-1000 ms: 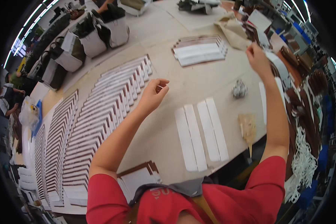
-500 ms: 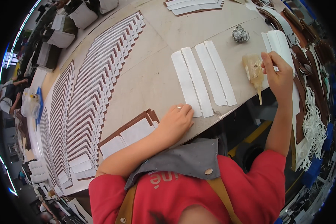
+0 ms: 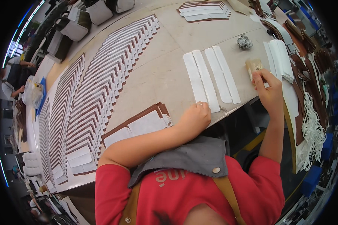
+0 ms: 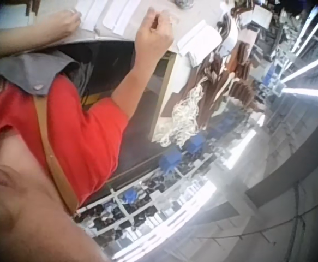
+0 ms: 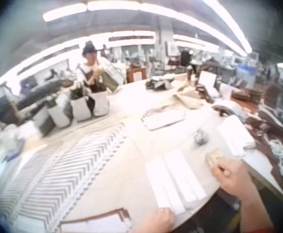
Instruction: The person assembles white paper or cardboard components by applying glue from a bottle and pressing them onto brown backing sheets. They repeatedly pick up white strips, apply adhesive, and align them onto the backing material, stacking the finished units on the table.
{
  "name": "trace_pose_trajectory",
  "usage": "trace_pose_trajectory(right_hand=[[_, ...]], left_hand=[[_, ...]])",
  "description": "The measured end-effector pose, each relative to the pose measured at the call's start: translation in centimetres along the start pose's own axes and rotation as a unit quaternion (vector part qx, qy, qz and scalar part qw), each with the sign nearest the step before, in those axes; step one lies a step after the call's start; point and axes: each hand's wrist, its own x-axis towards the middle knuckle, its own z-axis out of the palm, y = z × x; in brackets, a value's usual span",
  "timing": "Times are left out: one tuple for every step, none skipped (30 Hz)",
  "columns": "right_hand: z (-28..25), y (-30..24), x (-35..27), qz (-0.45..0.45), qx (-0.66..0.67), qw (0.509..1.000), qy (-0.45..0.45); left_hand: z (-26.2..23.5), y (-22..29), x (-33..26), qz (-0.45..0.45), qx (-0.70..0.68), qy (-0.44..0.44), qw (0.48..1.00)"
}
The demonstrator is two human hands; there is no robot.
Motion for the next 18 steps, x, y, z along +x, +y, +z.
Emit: trace_pose_trajectory(right_hand=[[0.2,-0.4,-0.1,-0.001,0.001,1.0,-0.003],[0.4,-0.7,-0.1,-0.001,0.002,1.0,-0.006],[0.6,-1.0,-0.1,-0.001,0.0,1.0,-0.01],[0.8,-1.3,-0.2,-0.001,-0.002,1.0,-0.014],[1.0,-1.5,-0.2,0.0,-0.003,1.0,-0.017],[1.2,-1.8,-0.2,-0.014,-0.008,1.0,-0.023],[1.3,-2.0,-0.2,-0.027,-0.014,0.999,-0.029],[1.4,-2.2,-0.2,-0.04,-0.019,0.998,-0.035],[1.5,-2.3,-0.2,-0.04,-0.025,0.998,-0.036],[1.5,-2.3,-0.3,-0.04,-0.03,0.998,-0.037],[1.4,-2.5,-0.4,-0.04,-0.036,0.998,-0.038],[1.4,-2.7,-0.4,-0.032,-0.036,0.998,-0.04],[1.4,-2.9,-0.5,-0.025,-0.036,0.998,-0.042],[1.4,-3.0,-0.5,-0.017,-0.036,0.998,-0.044],[1.5,-3.0,-0.6,-0.017,-0.032,0.998,-0.045],[1.5,-3.0,-0.7,-0.018,-0.028,0.998,-0.047],[1.5,-3.0,-0.7,-0.019,-0.025,0.998,-0.05],[1.5,-2.9,-0.8,-0.019,-0.025,0.998,-0.051]], left_hand=[[0.2,0.1,0.0,-0.001,-0.002,0.002,1.0],[0.5,0.1,0.1,-0.002,-0.005,0.004,1.0],[0.3,0.1,0.2,-0.003,-0.006,0.005,1.0],[-0.1,-0.1,0.4,0.008,-0.021,-0.012,1.0],[-0.6,-0.3,0.6,0.019,-0.035,-0.028,0.999],[-1.1,-0.6,0.8,0.028,-0.049,-0.044,0.997],[-1.2,-0.9,0.9,0.026,-0.073,-0.052,0.996],[-1.2,-1.2,1.1,0.025,-0.098,-0.06,0.993],[-1.4,-1.4,1.3,0.026,-0.123,-0.067,0.99],[-1.8,-1.3,1.4,0.025,-0.111,-0.078,0.99],[-2.4,-1.0,1.4,0.024,-0.1,-0.089,0.991],[-2.8,-0.7,1.4,0.021,-0.088,-0.102,0.991],[-2.5,-0.5,1.4,0.016,-0.079,-0.088,0.993],[-1.6,-0.2,1.5,0.011,-0.07,-0.073,0.995],[-0.9,0.1,1.5,0.007,-0.063,-0.061,0.996],[-0.4,0.4,1.5,-0.003,-0.041,-0.053,0.998],[0.1,0.7,1.4,-0.014,-0.02,-0.044,0.999],[0.5,0.8,1.4,-0.025,0.002,-0.037,0.999]])
